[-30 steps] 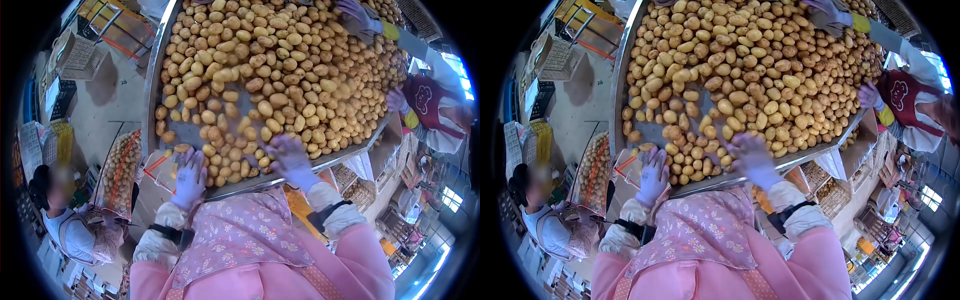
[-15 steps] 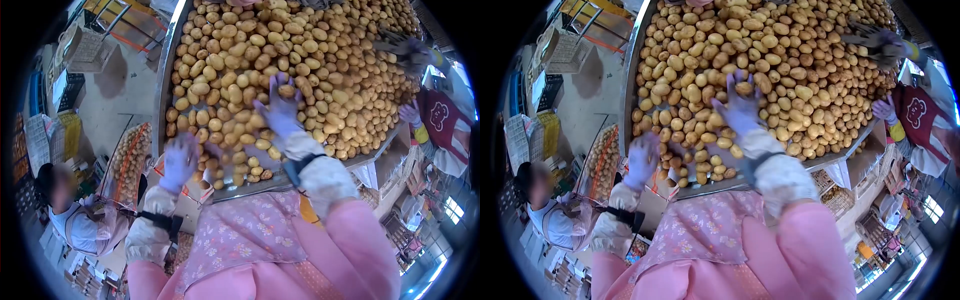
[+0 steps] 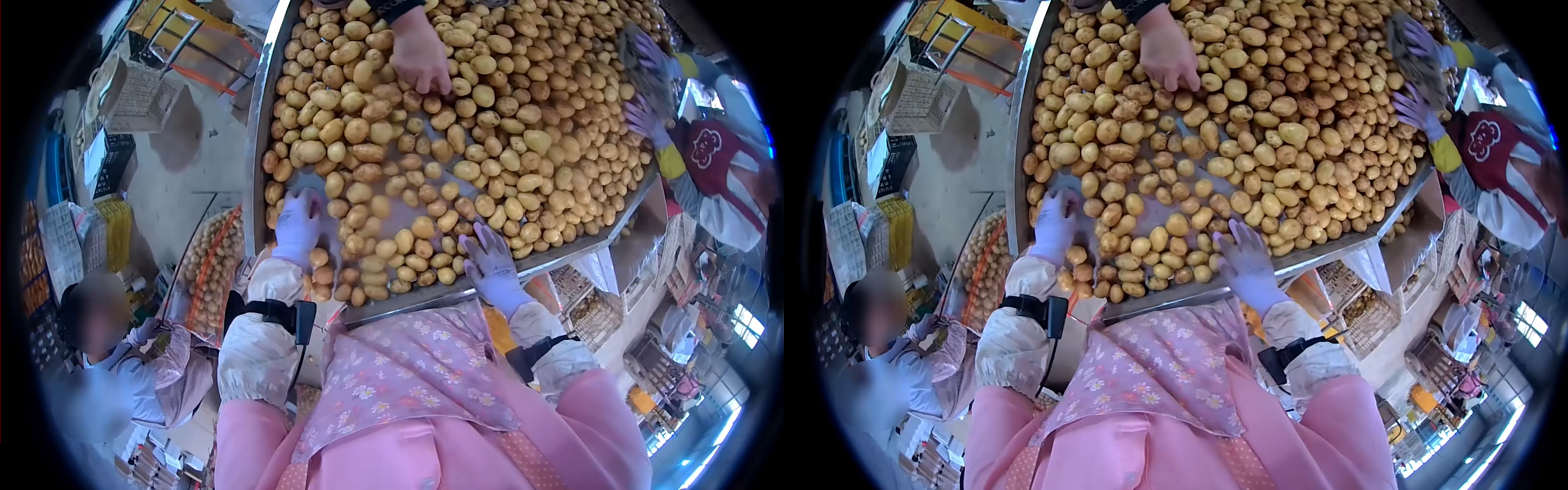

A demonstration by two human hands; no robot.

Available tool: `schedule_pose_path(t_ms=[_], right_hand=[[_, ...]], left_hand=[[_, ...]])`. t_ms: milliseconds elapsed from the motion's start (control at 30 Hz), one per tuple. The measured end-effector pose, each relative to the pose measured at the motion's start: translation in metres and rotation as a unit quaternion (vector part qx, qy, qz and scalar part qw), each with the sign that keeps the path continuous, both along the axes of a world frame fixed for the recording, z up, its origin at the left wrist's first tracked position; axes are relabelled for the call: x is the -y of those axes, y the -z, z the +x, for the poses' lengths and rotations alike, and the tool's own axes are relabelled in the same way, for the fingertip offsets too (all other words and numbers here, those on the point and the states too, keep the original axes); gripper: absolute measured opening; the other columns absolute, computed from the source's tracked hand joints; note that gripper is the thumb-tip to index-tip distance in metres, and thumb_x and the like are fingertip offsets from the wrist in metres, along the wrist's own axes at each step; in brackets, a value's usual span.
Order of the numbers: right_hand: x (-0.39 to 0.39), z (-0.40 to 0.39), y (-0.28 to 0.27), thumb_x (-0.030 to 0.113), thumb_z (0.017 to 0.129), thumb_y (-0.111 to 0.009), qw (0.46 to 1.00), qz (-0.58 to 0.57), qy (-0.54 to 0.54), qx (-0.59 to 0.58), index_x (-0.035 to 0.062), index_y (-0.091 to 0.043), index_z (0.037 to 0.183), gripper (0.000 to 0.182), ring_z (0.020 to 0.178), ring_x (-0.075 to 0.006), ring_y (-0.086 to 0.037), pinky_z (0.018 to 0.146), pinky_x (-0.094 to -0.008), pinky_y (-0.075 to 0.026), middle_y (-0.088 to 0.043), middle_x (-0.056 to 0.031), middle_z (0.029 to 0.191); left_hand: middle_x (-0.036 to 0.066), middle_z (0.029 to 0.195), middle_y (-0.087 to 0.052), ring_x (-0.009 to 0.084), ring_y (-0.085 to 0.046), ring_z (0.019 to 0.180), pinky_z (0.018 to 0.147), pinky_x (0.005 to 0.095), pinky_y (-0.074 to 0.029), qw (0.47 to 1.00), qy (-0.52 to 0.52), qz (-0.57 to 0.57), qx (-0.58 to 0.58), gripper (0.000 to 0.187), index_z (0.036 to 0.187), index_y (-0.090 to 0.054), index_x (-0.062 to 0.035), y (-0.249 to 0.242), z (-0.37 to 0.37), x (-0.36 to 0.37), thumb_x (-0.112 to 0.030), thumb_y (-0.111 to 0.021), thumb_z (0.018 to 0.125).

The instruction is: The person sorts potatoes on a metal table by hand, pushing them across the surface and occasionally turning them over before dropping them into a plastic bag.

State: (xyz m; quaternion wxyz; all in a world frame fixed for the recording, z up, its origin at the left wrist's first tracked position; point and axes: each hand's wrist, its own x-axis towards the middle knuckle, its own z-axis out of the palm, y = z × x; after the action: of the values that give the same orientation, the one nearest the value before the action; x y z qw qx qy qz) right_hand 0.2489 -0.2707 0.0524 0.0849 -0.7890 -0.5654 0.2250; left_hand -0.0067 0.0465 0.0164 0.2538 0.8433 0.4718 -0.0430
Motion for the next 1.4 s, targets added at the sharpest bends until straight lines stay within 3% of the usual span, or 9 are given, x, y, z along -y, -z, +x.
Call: schedule_pose_path(t_ms=[633, 733, 767, 867, 933, 1100, 1167, 1233, 1400], right_hand=[[0.045, -0.075, -0.024, 0.021, 0.1, -0.061, 0.931, 0.104, 0.267, -0.227, 0.0124, -0.057, 0.141, 0.042, 0.131, -0.029, -0.056, 0.108, -0.0385, -0.046, -0.057, -0.0128, 0.141], [0.031, -0.091, -0.037, 0.032, 0.107, -0.052, 0.4, 0.221, 0.505, -0.732, 0.0144, -0.051, 0.145, 0.042, 0.116, -0.0208, -0.061, 0.09, -0.0366, -0.054, -0.06, -0.0072, 0.135], [0.031, -0.098, -0.036, 0.032, 0.107, -0.052, 0.398, 0.22, 0.507, -0.732, 0.0144, -0.051, 0.145, 0.042, 0.116, -0.0208, -0.061, 0.09, -0.0366, -0.054, -0.06, -0.0072, 0.135], [0.04, -0.098, -0.016, 0.032, 0.108, -0.05, 0.496, 0.183, 0.509, -0.679, 0.012, -0.061, 0.127, 0.029, 0.087, -0.0152, -0.064, 0.072, -0.034, -0.053, -0.067, -0.0057, 0.118], [0.092, -0.076, -0.018, 0.025, 0.106, -0.053, 0.766, 0.111, 0.501, -0.389, 0.0083, -0.061, 0.128, 0.028, 0.085, -0.0152, -0.066, 0.071, -0.034, -0.054, -0.069, -0.0089, 0.112], [0.208, -0.049, 0.014, 0.019, 0.106, -0.051, 0.928, 0.008, 0.356, 0.108, 0.007, -0.051, 0.144, 0.04, 0.134, -0.0236, -0.053, 0.107, -0.0407, -0.046, -0.054, -0.0109, 0.147], [0.129, -0.073, 0.01, 0.022, 0.106, -0.053, 0.893, 0.106, 0.402, -0.173, 0.0079, -0.05, 0.145, 0.041, 0.122, -0.0207, -0.056, 0.1, -0.0379, -0.049, -0.056, -0.0083, 0.138], [0.039, -0.088, -0.046, 0.027, 0.106, -0.057, 0.666, 0.138, 0.455, -0.574, 0.0089, -0.054, 0.139, 0.038, 0.091, -0.0136, -0.059, 0.081, -0.0277, -0.051, -0.06, -0.0012, 0.114], [0.144, 0.016, -0.026, 0.008, 0.102, -0.056, 0.866, 0.24, 0.433, -0.067, 0.0033, -0.062, 0.125, 0.024, 0.098, -0.017, -0.063, 0.089, -0.0304, -0.052, -0.066, -0.0054, 0.108]], left_hand=[[0.017, 0.099, -0.065, 0.0372, -0.068, 0.088, 0.077, 0.0475, -0.055, 0.98, 0.184, 0.063, 0.053, 0.018, 0.106, -0.066, -0.0164, -0.008, 0.067, 0.008, -0.012, -0.063, 0.089], [0.016, 0.096, -0.065, 0.0363, -0.066, 0.086, 0.077, 0.0471, -0.054, 0.935, 0.122, -0.178, 0.28, 0.017, 0.106, -0.067, -0.0138, -0.043, 0.067, 0.089, -0.02, -0.065, 0.09], [0.015, 0.095, -0.065, 0.0366, -0.065, 0.085, 0.077, 0.0479, -0.054, 0.88, 0.116, -0.344, 0.304, 0.019, 0.106, -0.068, -0.0129, -0.046, 0.068, 0.122, -0.023, -0.066, 0.09], [0.016, 0.097, -0.065, 0.0364, -0.063, 0.092, 0.077, 0.0489, -0.051, 0.862, 0.403, -0.114, 0.286, 0.017, 0.103, -0.072, -0.0125, -0.073, 0.076, 0.162, -0.021, -0.068, 0.089], [0.015, 0.094, -0.063, 0.0372, -0.061, 0.092, 0.078, 0.0486, -0.049, 0.904, 0.294, -0.112, 0.29, 0.019, 0.104, -0.073, -0.014, -0.063, 0.069, 0.169, -0.022, -0.069, 0.087], [0.015, 0.093, -0.062, 0.0379, -0.061, 0.093, 0.08, 0.0483, -0.05, 0.93, 0.293, -0.091, 0.2, 0.021, 0.106, -0.072, -0.0163, -0.071, 0.053, 0.173, -0.024, -0.069, 0.087], [0.017, 0.106, -0.062, 0.0395, -0.061, 0.103, 0.088, 0.0491, -0.05, 0.876, 0.398, -0.099, 0.255, 0.023, 0.107, -0.071, -0.0176, -0.066, 0.061, 0.203, -0.027, -0.07, 0.086], [0.018, 0.125, -0.059, 0.0426, -0.055, 0.121, 0.101, 0.0522, -0.046, 0.861, 0.418, -0.075, 0.278, 0.03, 0.116, -0.069, -0.021, -0.072, 0.075, 0.205, -0.029, -0.069, 0.087], [0.016, 0.144, -0.053, 0.0381, -0.044, 0.138, 0.114, 0.0527, -0.036, 0.844, 0.482, -0.041, 0.232, 0.044, 0.134, -0.063, -0.0212, -0.021, 0.031, 0.153, -0.031, -0.065, 0.092]])
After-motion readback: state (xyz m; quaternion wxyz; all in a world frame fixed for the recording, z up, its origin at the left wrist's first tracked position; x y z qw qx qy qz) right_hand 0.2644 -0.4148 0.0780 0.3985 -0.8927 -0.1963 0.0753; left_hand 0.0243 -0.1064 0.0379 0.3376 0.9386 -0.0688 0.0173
